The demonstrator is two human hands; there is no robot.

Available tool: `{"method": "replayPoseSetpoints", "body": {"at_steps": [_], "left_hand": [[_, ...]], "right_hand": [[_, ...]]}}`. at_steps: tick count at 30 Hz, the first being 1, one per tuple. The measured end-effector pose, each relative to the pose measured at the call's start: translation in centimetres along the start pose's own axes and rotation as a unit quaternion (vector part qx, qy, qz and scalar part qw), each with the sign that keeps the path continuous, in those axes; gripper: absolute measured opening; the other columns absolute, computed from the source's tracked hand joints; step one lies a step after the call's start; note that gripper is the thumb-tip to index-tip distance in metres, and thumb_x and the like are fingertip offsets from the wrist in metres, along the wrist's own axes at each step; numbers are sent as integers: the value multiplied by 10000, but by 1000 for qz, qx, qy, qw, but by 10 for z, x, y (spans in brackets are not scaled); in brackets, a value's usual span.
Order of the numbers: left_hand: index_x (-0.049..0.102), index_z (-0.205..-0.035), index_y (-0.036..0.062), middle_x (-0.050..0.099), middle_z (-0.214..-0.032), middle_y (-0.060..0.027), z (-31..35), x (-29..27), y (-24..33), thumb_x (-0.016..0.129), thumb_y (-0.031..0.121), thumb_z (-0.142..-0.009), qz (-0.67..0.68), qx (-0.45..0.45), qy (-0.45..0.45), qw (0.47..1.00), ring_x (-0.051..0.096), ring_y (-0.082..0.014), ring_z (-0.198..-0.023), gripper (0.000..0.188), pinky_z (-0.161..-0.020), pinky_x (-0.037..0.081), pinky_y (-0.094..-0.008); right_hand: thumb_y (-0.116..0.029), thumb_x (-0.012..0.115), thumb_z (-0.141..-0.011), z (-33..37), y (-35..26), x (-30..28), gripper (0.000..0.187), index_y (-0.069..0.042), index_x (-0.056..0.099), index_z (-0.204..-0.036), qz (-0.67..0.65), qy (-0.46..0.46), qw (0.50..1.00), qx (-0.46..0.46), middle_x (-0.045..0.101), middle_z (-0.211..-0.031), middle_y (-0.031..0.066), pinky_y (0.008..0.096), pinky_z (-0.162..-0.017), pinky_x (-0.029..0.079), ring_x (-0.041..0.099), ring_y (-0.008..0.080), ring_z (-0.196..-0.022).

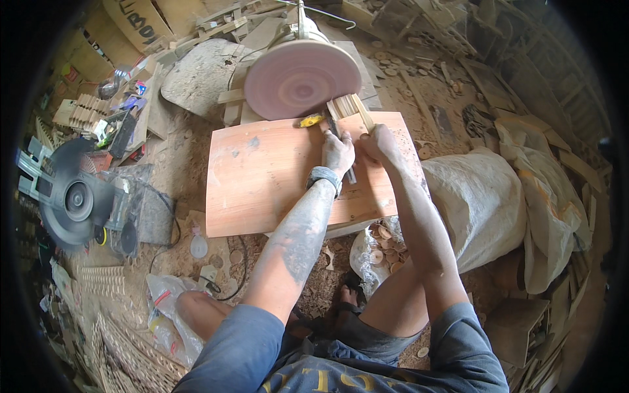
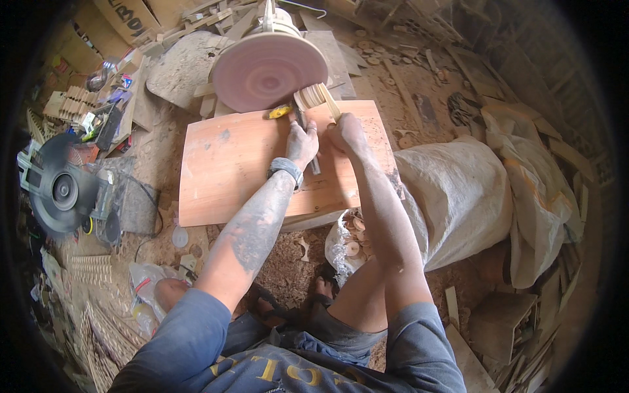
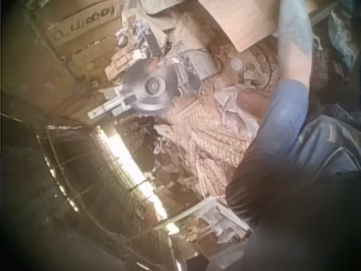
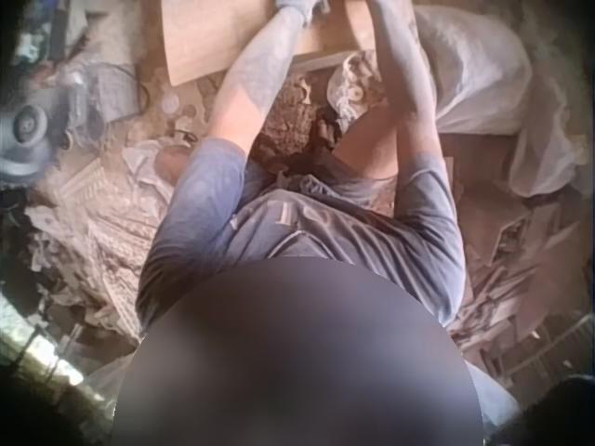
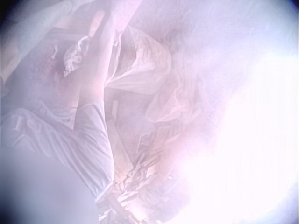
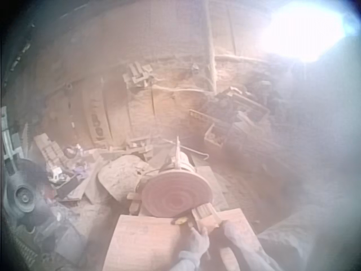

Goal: The person sits on the floor and uses a bench grinder to smooth the edges of small wooden discs. They repeatedly pick up discs from a pile, press them against the spinning wheel, and place them back down.

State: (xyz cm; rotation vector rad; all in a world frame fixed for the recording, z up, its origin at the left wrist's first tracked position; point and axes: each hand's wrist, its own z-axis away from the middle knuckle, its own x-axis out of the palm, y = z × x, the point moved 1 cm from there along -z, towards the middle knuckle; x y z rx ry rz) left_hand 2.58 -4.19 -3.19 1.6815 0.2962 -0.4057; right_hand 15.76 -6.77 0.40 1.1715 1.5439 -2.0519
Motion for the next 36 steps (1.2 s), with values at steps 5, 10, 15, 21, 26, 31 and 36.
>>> {"method": "replayPoseSetpoints", "body": {"at_steps": [5, 10, 15, 21, 26, 31, 36], "left_hand": [[426, -1265, -118, 625, -1088, -362, 3, -7, 10, 511, 374, -980, 45, -67, -48, 996, 656, -456, -973, 575, -861, 522, -485], [437, -1227, -118, 641, -1049, -348, 4, -14, 23, 507, 374, -982, 14, -78, -50, 996, 681, -446, -871, 555, -800, 548, -478], [412, -1278, -143, 610, -1126, -376, 11, -21, 31, 510, 363, -980, 69, -106, -72, 989, 662, -455, -981, 596, -885, 529, -465], [387, -1319, -151, 572, -1202, -394, 8, -19, 28, 521, 351, -975, 42, -86, -59, 994, 605, -465, -1121, 623, -979, 480, -460], [387, -1323, -147, 586, -1185, -381, 4, -15, 21, 523, 350, -974, 30, -81, -58, 995, 612, -463, -1100, 622, -968, 485, -461], [404, -1300, -141, 606, -1150, -365, 0, -9, 9, 533, 333, -971, 48, -71, -57, 995, 622, -465, -1068, 591, -942, 494, -472], [445, -1121, -145, 653, -924, -331, -2, -8, 8, 523, 277, -976, 55, 5, -16, 998, 681, -347, -560, 453, -509, 574, -410]], "right_hand": [[-231, 655, -818, 3, -2, -2, 357, 104, 687, -937, 5, 11, 1000, -1, 679, -854, 318, 456, -784, 558, 700, 413, -866], [-213, 658, -830, 2, -2, -2, 347, 104, 676, -971, -6, -4, 1000, 11, 684, -858, 310, 448, -772, 562, 702, 409, -861], [-230, 631, -834, -2, 3, 4, 301, 65, 690, -855, 12, 30, 999, -5, 685, -714, 234, 431, -721, 557, 712, 347, -727], [-240, 641, -835, 0, 3, 5, 330, 73, 691, -930, 21, 44, 999, -2, 694, -829, 279, 444, -774, 551, 711, 376, -831], [-235, 657, -823, 3, -3, -1, 331, 72, 694, -942, 33, 22, 999, -3, 692, -855, 291, 452, -790, 549, 702, 402, -859], [-226, 652, -824, 2, -2, -2, 333, 77, 690, -957, 34, 4, 999, 6, 690, -859, 293, 445, -790, 555, 704, 393, -866], [-245, 659, -820, -1, 2, 3, 337, 72, 695, -929, 36, 6, 999, -8, 694, -815, 276, 444, -771, 556, 710, 382, -833]]}}
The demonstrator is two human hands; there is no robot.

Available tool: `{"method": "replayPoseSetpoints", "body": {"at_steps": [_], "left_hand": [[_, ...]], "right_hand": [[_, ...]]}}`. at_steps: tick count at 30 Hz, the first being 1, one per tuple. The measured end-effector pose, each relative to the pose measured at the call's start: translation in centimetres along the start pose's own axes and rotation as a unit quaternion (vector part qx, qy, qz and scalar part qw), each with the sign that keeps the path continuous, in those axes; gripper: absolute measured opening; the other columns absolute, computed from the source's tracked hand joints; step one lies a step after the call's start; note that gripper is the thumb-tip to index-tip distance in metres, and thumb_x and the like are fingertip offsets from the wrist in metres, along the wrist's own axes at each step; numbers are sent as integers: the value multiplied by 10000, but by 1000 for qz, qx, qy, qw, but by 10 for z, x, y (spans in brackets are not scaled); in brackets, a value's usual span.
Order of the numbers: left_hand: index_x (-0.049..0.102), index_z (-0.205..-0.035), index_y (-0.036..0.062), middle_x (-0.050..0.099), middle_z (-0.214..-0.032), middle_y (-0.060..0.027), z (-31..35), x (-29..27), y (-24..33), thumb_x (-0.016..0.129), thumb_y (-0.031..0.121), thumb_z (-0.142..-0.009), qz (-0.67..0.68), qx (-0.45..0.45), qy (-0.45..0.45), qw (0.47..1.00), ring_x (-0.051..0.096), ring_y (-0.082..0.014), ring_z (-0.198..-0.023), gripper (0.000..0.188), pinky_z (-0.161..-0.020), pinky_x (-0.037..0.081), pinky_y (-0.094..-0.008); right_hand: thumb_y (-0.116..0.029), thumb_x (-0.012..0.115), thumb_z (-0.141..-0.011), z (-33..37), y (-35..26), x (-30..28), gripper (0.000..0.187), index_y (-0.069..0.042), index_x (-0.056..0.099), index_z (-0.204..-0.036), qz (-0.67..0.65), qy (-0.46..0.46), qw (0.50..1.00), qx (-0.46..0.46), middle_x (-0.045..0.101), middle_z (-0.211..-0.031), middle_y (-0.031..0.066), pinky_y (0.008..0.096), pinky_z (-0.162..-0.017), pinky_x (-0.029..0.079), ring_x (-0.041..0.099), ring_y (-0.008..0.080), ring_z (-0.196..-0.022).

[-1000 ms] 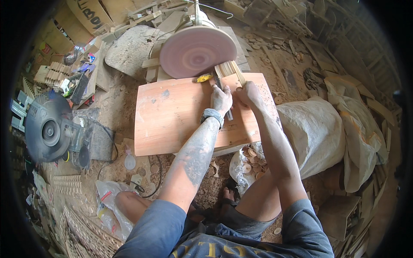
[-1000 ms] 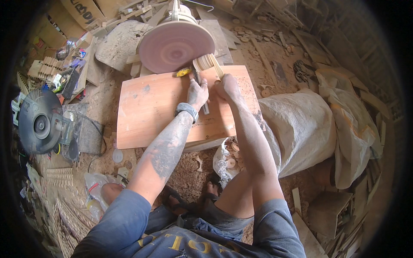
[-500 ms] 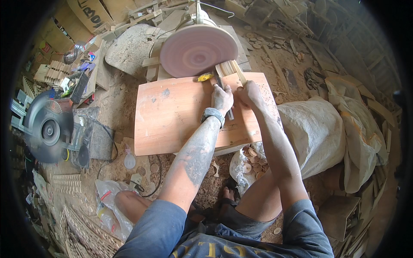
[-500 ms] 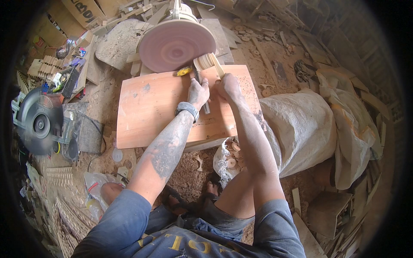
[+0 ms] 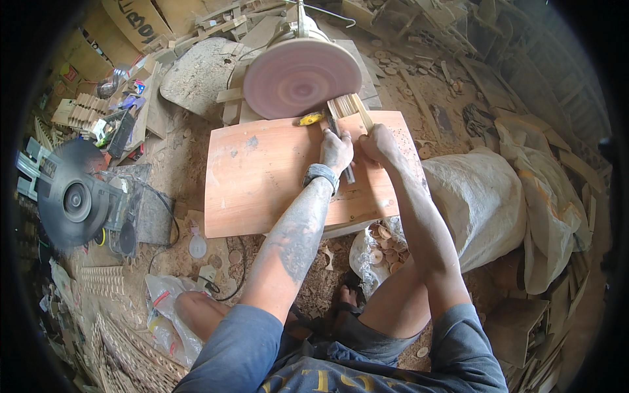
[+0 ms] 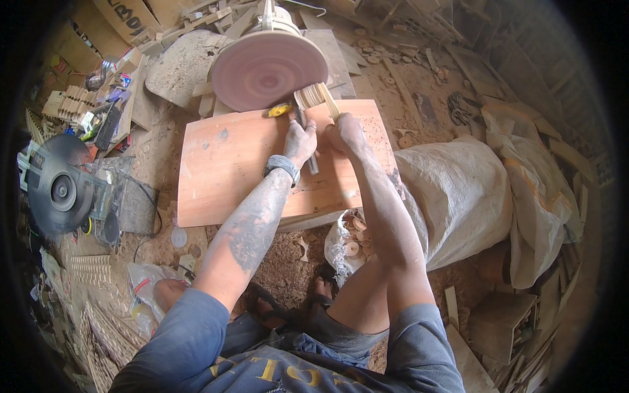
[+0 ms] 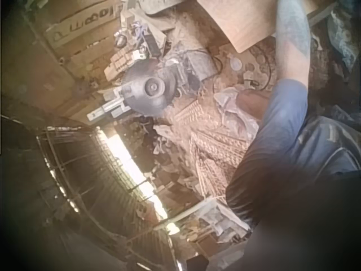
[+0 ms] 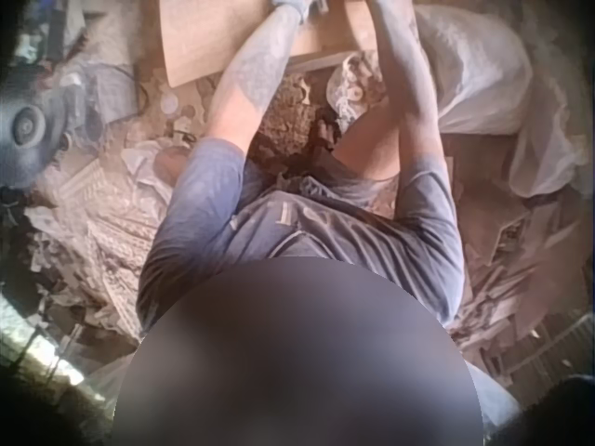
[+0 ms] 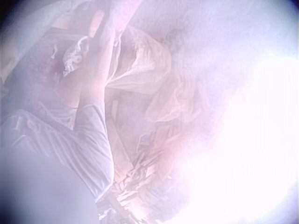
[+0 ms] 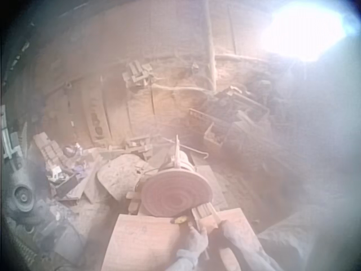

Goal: The person sits on the floor and uses a bench grinder to smooth the edges of small wooden discs. They repeatedly pick up discs from a pile, press them against the spinning wheel, and place them back down.

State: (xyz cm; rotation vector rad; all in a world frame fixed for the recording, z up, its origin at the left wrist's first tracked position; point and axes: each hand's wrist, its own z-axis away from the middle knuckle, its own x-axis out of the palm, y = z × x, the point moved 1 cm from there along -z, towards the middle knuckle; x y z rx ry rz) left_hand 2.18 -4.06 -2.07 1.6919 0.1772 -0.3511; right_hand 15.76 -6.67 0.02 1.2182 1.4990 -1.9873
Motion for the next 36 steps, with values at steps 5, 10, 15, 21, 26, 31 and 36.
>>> {"method": "replayPoseSetpoints", "body": {"at_steps": [5, 10, 15, 21, 26, 31, 36], "left_hand": [[454, -1134, -132, 643, -979, -321, 6, -7, 14, 531, 310, -976, 7, -71, -33, 997, 668, -372, -721, 476, -613, 545, -419], [461, -1218, -132, 616, -1145, -345, 7, -11, 21, 531, 392, -971, 15, -114, -54, 992, 624, -447, -1074, 584, -943, 486, -461], [467, -1218, -121, 618, -1147, -336, 7, -10, 19, 528, 396, -972, -1, -103, -45, 994, 620, -447, -1078, 575, -951, 481, -459], [463, -1167, -108, 658, -998, -271, 3, -9, 17, 541, 371, -974, 23, -125, -62, 990, 691, -358, -725, 523, -643, 564, -433], [441, -1140, -99, 655, -873, -212, 0, -5, 13, 543, 349, -979, 41, -140, -68, 987, 625, -260, -447, 486, -408, 518, -381], [423, -1153, -102, 648, -834, -198, 1, -5, 14, 531, 341, -987, 47, -139, -67, 987, 627, -265, -452, 485, -410, 518, -392], [421, -1152, -108, 647, -821, -196, 1, -6, 16, 532, 338, -988, 42, -144, -70, 986, 625, -264, -449, 488, -408, 518, -392]], "right_hand": [[-240, 657, -823, -2, 0, 0, 346, 83, 696, -939, 16, -3, 1000, 0, 692, -825, 289, 447, -771, 556, 709, 388, -842], [-240, 662, -820, 0, -3, -3, 343, 84, 701, -924, -7, -4, 1000, 8, 690, -847, 299, 447, -779, 557, 708, 394, -860], [-243, 664, -824, 1, -3, -4, 344, 86, 699, -918, -7, -12, 1000, 6, 691, -834, 293, 443, -772, 561, 709, 390, -840], [-224, 661, -831, -1, 1, -1, 310, 82, 693, -863, -26, -14, 999, 11, 680, -719, 256, 427, -573, 569, 705, 345, -639], [-215, 651, -835, -2, 3, 1, 296, 79, 683, -813, -32, 2, 999, 9, 661, -646, 228, 423, -515, 558, 684, 325, -558], [-209, 647, -831, -2, 3, 0, 291, 78, 680, -790, -33, 0, 999, 7, 655, -628, 221, 419, -507, 556, 679, 315, -542], [-209, 645, -832, -2, 2, 0, 289, 74, 678, -788, -26, -4, 999, 18, 658, -636, 221, 415, -509, 558, 682, 309, -549]]}}
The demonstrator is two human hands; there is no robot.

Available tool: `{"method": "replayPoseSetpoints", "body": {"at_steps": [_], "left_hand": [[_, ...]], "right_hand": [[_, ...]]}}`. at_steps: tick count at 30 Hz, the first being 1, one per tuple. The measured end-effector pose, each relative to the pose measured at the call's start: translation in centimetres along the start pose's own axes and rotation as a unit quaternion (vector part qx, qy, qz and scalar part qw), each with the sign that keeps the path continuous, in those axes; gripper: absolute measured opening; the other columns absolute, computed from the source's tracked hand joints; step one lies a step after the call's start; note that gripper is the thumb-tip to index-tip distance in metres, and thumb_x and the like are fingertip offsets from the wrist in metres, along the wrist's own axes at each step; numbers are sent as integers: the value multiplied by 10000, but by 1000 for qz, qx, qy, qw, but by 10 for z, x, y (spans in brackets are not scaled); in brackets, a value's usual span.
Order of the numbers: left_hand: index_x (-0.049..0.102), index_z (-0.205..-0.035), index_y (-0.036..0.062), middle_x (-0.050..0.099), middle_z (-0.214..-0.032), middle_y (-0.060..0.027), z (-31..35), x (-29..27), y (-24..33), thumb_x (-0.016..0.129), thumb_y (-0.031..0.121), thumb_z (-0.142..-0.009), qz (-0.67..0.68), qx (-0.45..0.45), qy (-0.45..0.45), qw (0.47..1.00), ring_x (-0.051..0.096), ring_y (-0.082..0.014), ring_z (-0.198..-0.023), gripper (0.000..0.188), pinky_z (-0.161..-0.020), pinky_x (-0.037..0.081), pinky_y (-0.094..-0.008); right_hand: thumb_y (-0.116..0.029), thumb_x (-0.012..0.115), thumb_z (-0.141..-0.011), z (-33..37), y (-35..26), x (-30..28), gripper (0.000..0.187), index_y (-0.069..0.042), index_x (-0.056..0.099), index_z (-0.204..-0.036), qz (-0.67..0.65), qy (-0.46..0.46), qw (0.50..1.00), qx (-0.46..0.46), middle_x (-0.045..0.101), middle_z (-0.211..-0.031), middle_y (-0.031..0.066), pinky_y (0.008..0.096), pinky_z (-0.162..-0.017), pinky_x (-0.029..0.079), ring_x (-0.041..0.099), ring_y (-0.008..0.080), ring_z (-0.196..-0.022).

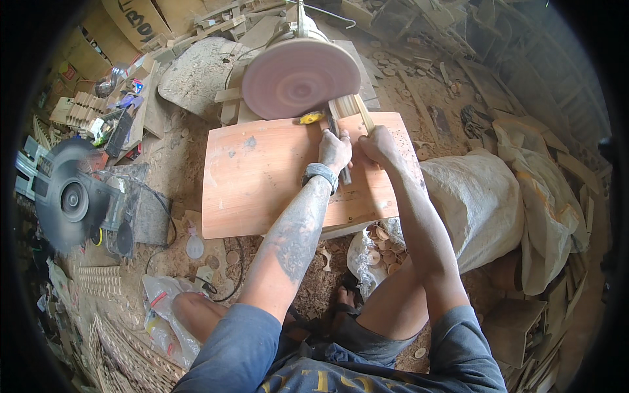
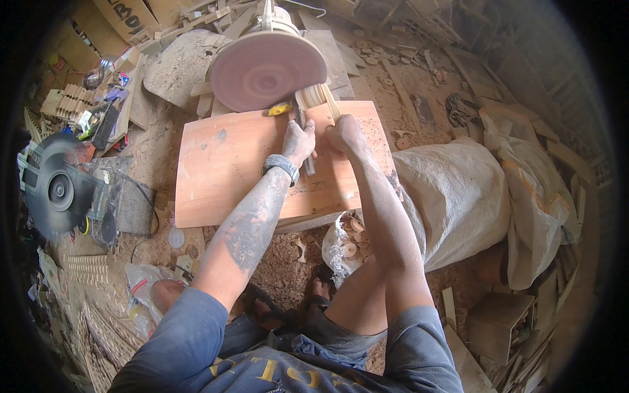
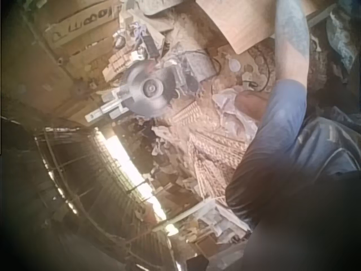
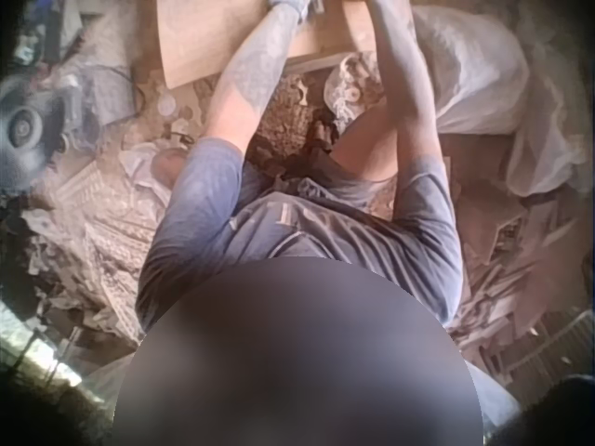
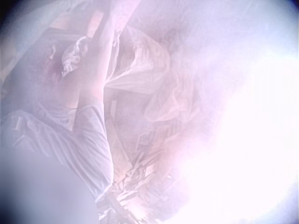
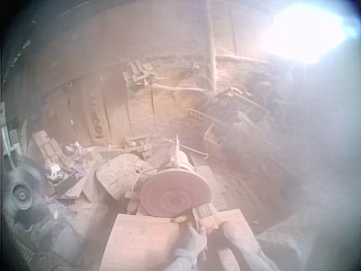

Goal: The person sits on the floor and uses a bench grinder to smooth the edges of small wooden discs. They repeatedly pick up discs from a pile, press them against the spinning wheel, and place them back down.

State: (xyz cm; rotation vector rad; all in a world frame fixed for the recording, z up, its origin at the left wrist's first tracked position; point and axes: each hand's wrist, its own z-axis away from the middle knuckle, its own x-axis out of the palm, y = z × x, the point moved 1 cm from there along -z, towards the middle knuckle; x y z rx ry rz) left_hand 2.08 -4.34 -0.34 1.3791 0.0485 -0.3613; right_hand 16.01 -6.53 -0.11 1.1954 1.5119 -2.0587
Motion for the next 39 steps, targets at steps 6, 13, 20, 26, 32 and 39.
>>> {"method": "replayPoseSetpoints", "body": {"at_steps": [6, 13, 20, 26, 32, 39], "left_hand": [[420, -1156, -108, 648, -861, -208, 0, 1, -1, 539, 328, -986, 7, 9, 5, 1000, 623, -263, -447, 483, -400, 515, -387], [413, -1183, -113, 648, -916, -223, -2, 1, -2, 543, 323, -984, 4, 3, -2, 1000, 618, -254, -446, 497, -401, 516, -373], [407, -1216, -120, 667, -910, -251, 0, 1, -3, 524, 290, -987, -4, 32, 27, 999, 648, -279, -482, 484, -419, 533, -369], [396, -1243, -122, 658, -941, -232, 1, 0, -3, 531, 308, -986, -5, 23, 17, 1000, 647, -269, -492, 519, -424, 535, -367], [412, -1183, -122, 667, -851, -260, 1, 1, -3, 516, 292, -989, -4, 30, 24, 999, 648, -282, -468, 469, -410, 535, -370], [403, -1199, -134, 644, -934, -242, 0, 1, -4, 543, 295, -981, 0, 24, 16, 1000, 646, -275, -494, 501, -417, 534, -370]], "right_hand": [[-208, 646, -831, 2, 0, -1, 278, 67, 682, -815, -14, 4, 1000, -2, 668, -661, 215, 415, -532, 562, 688, 312, -573], [-214, 656, -832, 2, -1, -3, 277, 61, 689, -838, -6, -8, 1000, -2, 673, -668, 202, 415, -543, 564, 691, 309, -593], [-206, 633, -836, 5, -7, -2, 284, 72, 687, -838, -13, -23, 1000, -1, 662, -656, 210, 401, -453, 545, 676, 300, -547], [-223, 648, -804, 6, -8, -5, 341, 75, 706, -958, -22, -61, 997, 35, 699, -899, 289, 438, -802, 563, 708, 378, -902], [-194, 621, -817, 7, -7, -5, 283, 79, 696, -811, -39, -26, 999, -18, 659, -646, 215, 413, -472, 554, 679, 309, -550], [-228, 644, -808, 8, -11, -7, 362, 81, 695, -990, -9, -47, 998, 32, 694, -908, 297, 438, -790, 569, 707, 388, -896]]}}
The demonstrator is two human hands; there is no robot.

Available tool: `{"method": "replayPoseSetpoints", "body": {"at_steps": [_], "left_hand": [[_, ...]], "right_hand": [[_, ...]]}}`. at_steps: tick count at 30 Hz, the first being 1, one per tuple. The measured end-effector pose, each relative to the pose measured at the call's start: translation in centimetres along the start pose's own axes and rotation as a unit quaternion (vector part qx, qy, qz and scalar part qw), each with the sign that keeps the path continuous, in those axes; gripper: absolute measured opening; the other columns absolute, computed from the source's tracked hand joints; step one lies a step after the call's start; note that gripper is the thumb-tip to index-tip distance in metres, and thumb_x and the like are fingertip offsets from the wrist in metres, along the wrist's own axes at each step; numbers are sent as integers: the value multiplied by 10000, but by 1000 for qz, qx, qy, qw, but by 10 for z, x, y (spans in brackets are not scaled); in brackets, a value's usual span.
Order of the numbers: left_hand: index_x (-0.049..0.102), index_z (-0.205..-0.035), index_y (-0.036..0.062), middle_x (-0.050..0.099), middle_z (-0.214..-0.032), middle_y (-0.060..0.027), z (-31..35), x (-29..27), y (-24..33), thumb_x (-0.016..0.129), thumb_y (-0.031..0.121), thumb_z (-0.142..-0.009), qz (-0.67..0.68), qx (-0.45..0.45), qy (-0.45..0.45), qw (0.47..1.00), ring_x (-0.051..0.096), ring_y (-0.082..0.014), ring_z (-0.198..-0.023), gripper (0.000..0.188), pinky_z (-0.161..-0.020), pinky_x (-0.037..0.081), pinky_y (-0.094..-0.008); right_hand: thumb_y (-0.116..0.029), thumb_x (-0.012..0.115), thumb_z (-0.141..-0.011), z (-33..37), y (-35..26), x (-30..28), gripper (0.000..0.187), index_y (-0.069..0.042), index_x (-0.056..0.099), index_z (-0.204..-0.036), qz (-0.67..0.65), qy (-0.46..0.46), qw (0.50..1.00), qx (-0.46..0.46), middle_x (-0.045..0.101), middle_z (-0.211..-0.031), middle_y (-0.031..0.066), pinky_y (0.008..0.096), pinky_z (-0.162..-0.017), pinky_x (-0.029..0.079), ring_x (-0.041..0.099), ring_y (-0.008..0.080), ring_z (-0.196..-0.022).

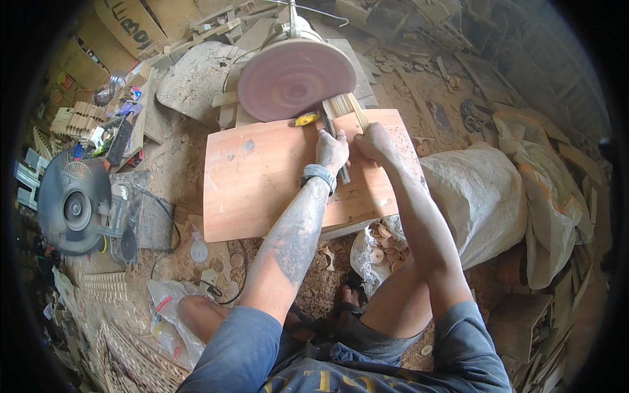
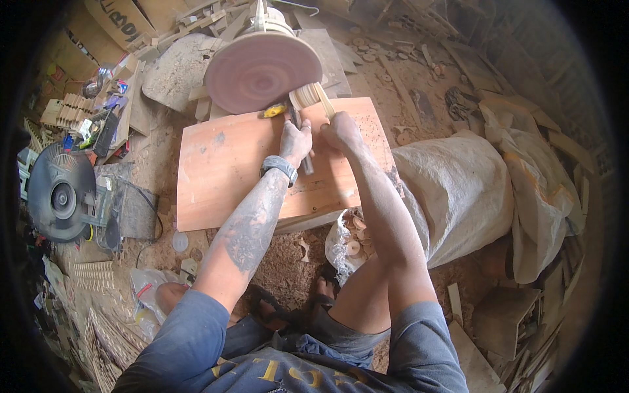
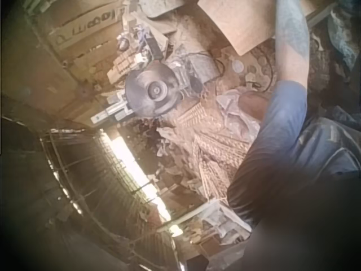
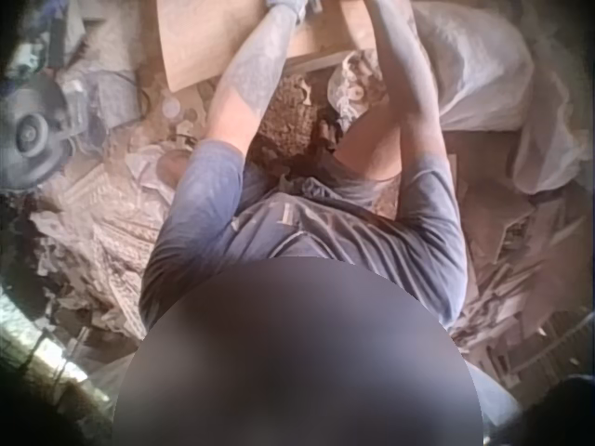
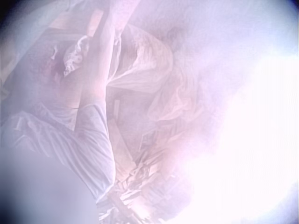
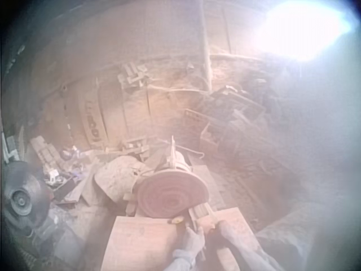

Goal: The person sits on the floor and uses a bench grinder to smooth the edges of small wooden discs. They repeatedly pick up discs from a pile, press them against the spinning wheel, and place them back down.

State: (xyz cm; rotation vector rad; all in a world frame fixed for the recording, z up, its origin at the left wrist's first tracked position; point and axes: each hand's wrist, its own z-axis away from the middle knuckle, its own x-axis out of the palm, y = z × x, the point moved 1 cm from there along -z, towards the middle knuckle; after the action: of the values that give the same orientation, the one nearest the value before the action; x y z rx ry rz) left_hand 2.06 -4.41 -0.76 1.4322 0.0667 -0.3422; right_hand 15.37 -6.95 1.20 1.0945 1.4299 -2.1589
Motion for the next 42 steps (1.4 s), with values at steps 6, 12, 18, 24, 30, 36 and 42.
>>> {"method": "replayPoseSetpoints", "body": {"at_steps": [6, 12, 18, 24, 30, 36, 42], "left_hand": [[406, -1186, -140, 638, -941, -223, -3, -2, -1, 555, 303, -980, 1, -2, -12, 1000, 635, -260, -487, 511, -415, 526, -365], [422, -1149, -122, 660, -833, -232, -1, -1, 0, 544, 278, -980, 6, 5, -2, 1000, 641, -268, -468, 451, -416, 527, -371], [422, -1145, -126, 641, -848, -201, 0, -2, 2, 559, 313, -978, 2, -13, -13, 1000, 622, -248, -454, 489, -409, 516, -366], [425, -1145, -129, 642, -866, -211, -1, -2, 0, 561, 306, -976, 3, -6, -8, 1000, 625, -254, -458, 486, -398, 512, -370], [413, -1176, -124, 638, -903, -214, -3, -1, -2, 559, 307, -976, 1, -7, -4, 1000, 627, -257, -470, 497, -394, 513, -365], [403, -1206, -118, 640, -942, -209, -4, 0, -1, 554, 313, -978, 3, -13, -3, 1000, 623, -253, -469, 510, -396, 511, -364], [400, -1230, -103, 641, -949, -211, -3, -1, 2, 552, 324, -978, 0, -19, -18, 1000, 621, -251, -466, 519, -410, 516, -373]], "right_hand": [[-225, 648, -810, 1, -3, -2, 366, 80, 692, -1006, 0, -1, 1000, -7, 695, -918, 296, 439, -788, 569, 705, 391, -900], [-210, 627, -809, -3, 1, 3, 297, 78, 694, -828, 4, 31, 998, -45, 682, -719, 238, 428, -566, 576, 705, 330, -642], [-211, 629, -805, -7, 7, 6, 296, 75, 697, -837, 9, 38, 998, -47, 686, -729, 239, 425, -578, 576, 706, 330, -648], [-215, 626, -801, -9, 7, 7, 293, 67, 701, -833, 14, 42, 997, -59, 687, -734, 241, 432, -571, 573, 703, 339, -643], [-201, 623, -802, -6, 4, 5, 288, 78, 692, -818, 25, 34, 998, -47, 683, -726, 244, 430, -565, 575, 705, 336, -642], [-209, 642, -810, -2, 0, 0, 302, 80, 687, -885, 15, 20, 999, -29, 685, -799, 257, 430, -649, 572, 705, 354, -747], [-236, 679, -815, 0, -1, -2, 376, 77, 690, -1023, -4, -2, 1000, 8, 694, -954, 293, 432, -829, 558, 696, 386, -947]]}}
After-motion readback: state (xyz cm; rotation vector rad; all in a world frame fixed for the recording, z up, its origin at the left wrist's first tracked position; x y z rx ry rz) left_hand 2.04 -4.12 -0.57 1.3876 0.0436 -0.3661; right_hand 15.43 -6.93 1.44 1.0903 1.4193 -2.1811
